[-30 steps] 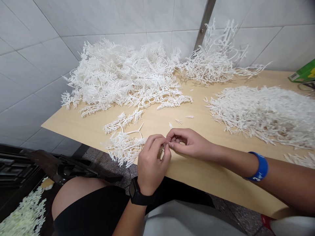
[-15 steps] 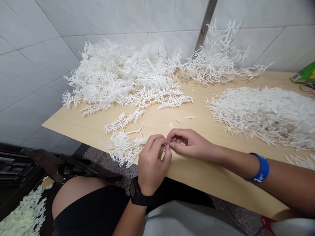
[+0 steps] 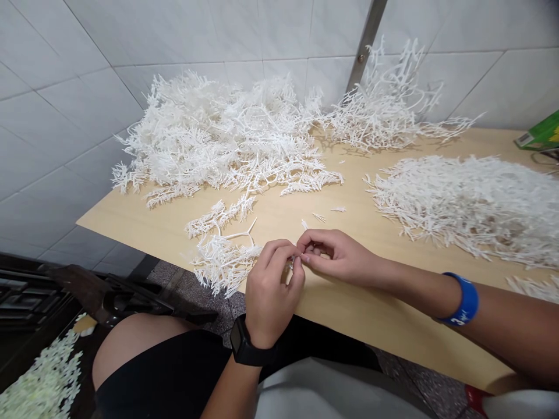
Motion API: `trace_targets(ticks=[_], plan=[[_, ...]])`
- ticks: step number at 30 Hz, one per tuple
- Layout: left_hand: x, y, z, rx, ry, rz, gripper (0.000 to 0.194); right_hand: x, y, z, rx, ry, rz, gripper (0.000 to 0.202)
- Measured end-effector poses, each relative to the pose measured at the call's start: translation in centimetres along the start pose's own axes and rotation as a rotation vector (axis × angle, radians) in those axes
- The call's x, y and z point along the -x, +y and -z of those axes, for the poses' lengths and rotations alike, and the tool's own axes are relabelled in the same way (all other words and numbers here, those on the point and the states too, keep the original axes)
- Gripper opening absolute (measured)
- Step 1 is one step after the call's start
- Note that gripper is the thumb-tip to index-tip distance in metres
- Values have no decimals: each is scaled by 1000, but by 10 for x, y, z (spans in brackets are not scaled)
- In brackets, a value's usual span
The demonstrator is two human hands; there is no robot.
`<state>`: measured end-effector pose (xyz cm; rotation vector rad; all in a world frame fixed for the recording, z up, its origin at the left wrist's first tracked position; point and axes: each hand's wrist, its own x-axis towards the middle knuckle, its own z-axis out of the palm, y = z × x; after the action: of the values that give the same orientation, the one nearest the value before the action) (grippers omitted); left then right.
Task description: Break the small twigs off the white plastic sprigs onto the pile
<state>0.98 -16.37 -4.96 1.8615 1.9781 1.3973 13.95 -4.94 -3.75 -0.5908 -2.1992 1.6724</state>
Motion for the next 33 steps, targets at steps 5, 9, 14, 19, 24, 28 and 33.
trace_targets(ticks=[5,9,14,19,24,28,33], plan=[[0,0,0,-7,1,-3,14,0,-1,0,-1,0,-2,8],[0,0,0,-6,2,1,13,0,-1,0,1,1,3,7],[0,0,0,-8,3,-2,14,0,-1,0,1,3,0,7],[1,0,-1,-14,5,-3,14,0,0,-1,21,7,16,7],[0,0,-1,-23,10,-4,14,0,1,-1,45,12,29,8],[0,0,0,-24,9,2,14,0,0,-1,47,18,26,7],[1,1,-1,-16,9,-8,14,1,0,-1,39,22,23,6]])
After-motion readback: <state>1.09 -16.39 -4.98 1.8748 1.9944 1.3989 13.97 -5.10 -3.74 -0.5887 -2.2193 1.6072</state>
